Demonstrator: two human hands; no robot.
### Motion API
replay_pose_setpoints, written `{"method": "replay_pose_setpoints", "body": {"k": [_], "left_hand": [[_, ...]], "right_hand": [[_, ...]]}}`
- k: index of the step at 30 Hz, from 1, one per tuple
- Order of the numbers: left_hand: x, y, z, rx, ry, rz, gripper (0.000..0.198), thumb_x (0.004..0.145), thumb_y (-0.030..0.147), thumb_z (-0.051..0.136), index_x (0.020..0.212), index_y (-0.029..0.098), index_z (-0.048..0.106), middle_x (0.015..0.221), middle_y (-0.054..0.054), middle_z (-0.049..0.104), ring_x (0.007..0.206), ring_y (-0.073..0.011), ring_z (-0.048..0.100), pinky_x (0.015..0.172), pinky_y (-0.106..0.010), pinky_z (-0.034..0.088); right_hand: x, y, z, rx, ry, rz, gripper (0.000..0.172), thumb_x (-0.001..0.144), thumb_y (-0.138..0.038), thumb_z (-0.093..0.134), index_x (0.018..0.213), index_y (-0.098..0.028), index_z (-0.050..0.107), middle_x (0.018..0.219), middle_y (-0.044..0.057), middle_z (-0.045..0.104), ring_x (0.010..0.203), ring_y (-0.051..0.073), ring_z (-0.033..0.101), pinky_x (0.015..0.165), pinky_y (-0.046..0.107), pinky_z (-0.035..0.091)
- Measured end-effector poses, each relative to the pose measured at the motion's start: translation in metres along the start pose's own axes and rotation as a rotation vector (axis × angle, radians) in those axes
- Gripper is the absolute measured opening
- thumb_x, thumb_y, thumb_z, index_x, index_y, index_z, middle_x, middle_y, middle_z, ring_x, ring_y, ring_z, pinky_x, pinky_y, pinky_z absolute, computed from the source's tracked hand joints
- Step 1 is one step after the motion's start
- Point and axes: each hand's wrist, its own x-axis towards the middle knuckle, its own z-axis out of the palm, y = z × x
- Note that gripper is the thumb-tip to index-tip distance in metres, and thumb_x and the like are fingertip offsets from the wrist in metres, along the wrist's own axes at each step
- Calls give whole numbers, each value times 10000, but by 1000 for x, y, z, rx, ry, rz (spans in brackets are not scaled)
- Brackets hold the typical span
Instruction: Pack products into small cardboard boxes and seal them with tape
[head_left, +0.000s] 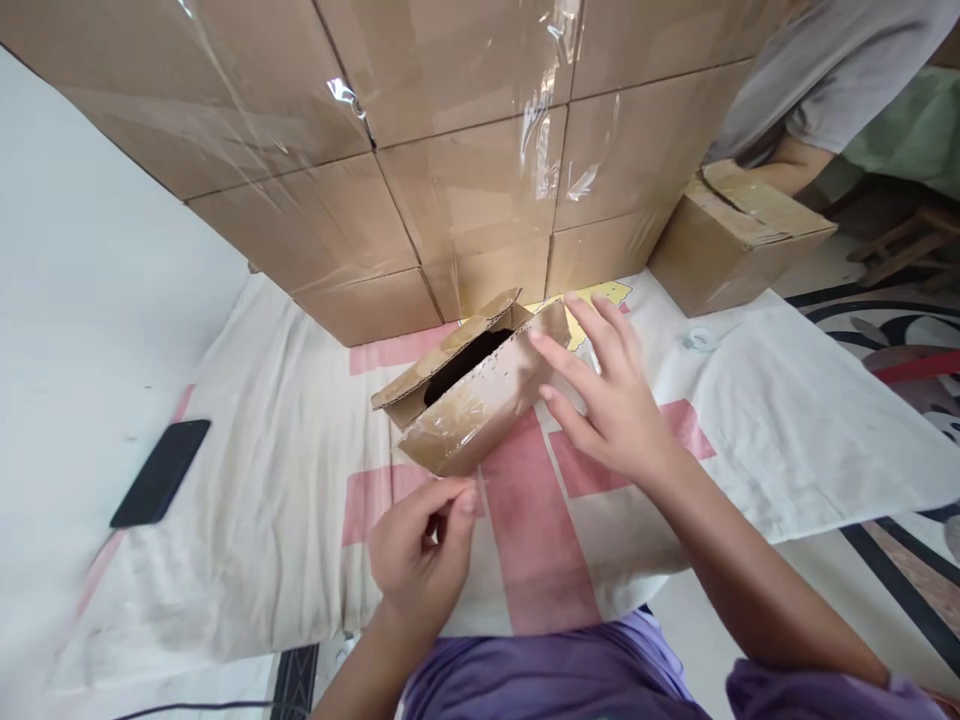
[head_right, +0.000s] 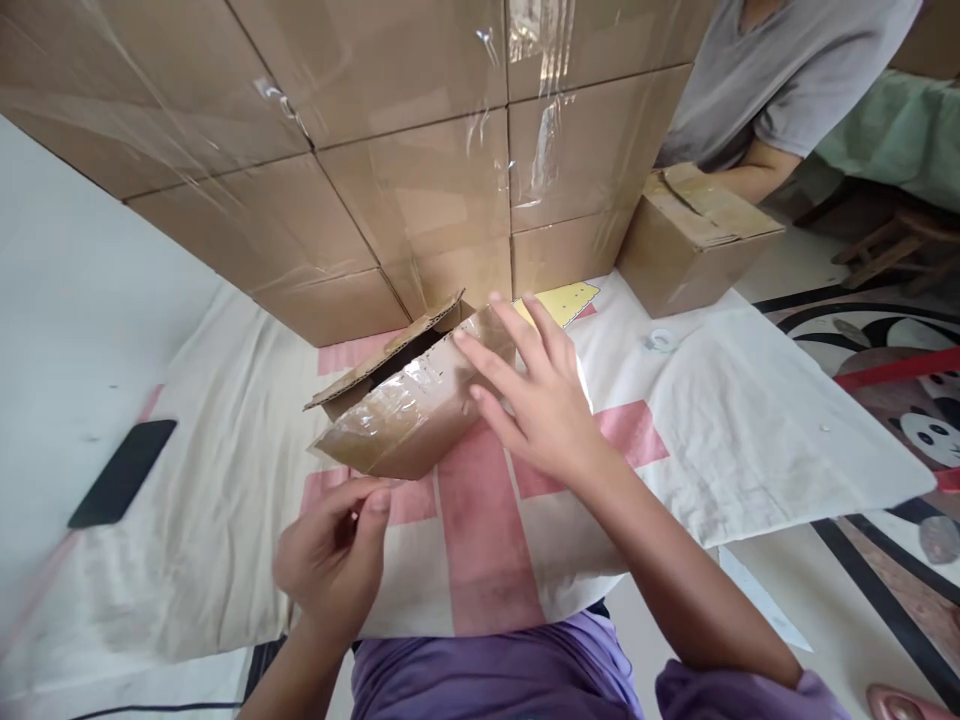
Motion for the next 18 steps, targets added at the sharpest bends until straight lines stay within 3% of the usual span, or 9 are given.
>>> {"method": "replay_pose_setpoints", "body": {"k": [1, 3, 6, 11, 14, 16, 18], "left_hand": [[5, -2, -2, 26, 21, -23, 78, 918, 173, 670, 887, 210, 731, 682, 33, 717, 498, -70, 551, 477, -175, 420], [17, -6, -6, 71, 54, -119, 95, 923, 230, 669, 863, 211, 740, 661, 34, 703, 497, -75, 537, 473, -181, 410], [31, -14, -14, 127, 87, -317, 163, 928, 327, 654, 845, 214, 736, 642, 30, 673, 520, -96, 522, 501, -210, 419], [44, -27, -35, 174, 200, -448, 203, 888, 431, 695, 871, 233, 734, 642, 33, 626, 589, -137, 529, 584, -273, 433], [55, -25, -41, 175, 230, -469, 183, 833, 427, 741, 843, 245, 747, 660, 33, 641, 614, -148, 524, 609, -298, 434], [67, -18, -42, 137, 176, -513, 164, 789, 413, 755, 792, 249, 754, 658, 31, 659, 620, -153, 529, 595, -297, 426], [82, -9, -41, 59, 48, -566, 150, 762, 394, 754, 752, 245, 751, 684, 27, 684, 660, -159, 555, 605, -286, 428]], "right_hand": [[10, 5, 6, -14, -62, -22, 496, 1010, -338, 532, 1505, -361, 514, 1691, 57, 301, 1531, 406, 299, 1147, 648, 372], [25, 9, 17, -14, -169, -29, 497, 1033, -369, 487, 1530, -366, 491, 1730, 45, 213, 1474, 395, 392, 1095, 620, 445], [33, 2, 25, -30, -216, 16, 540, 1014, -464, 523, 1538, -339, 493, 1731, 74, 210, 1292, 367, 559, 956, 528, 561], [27, -9, 29, -36, -213, 37, 677, 972, -574, 553, 1581, -304, 429, 1614, 120, 406, 1108, 281, 652, 757, 346, 595], [23, -5, 36, 12, -189, 37, 625, 969, -556, 546, 1493, -216, 540, 1418, 143, 565, 1126, 280, 639, 771, 343, 589], [21, -2, 40, 41, -178, 49, 564, 961, -536, 549, 1385, -173, 628, 1325, 149, 616, 1117, 284, 635, 816, 368, 586], [21, 0, 41, 48, -179, 59, 537, 960, -524, 545, 1327, -150, 666, 1276, 151, 645, 1097, 289, 632, 843, 390, 577]]}}
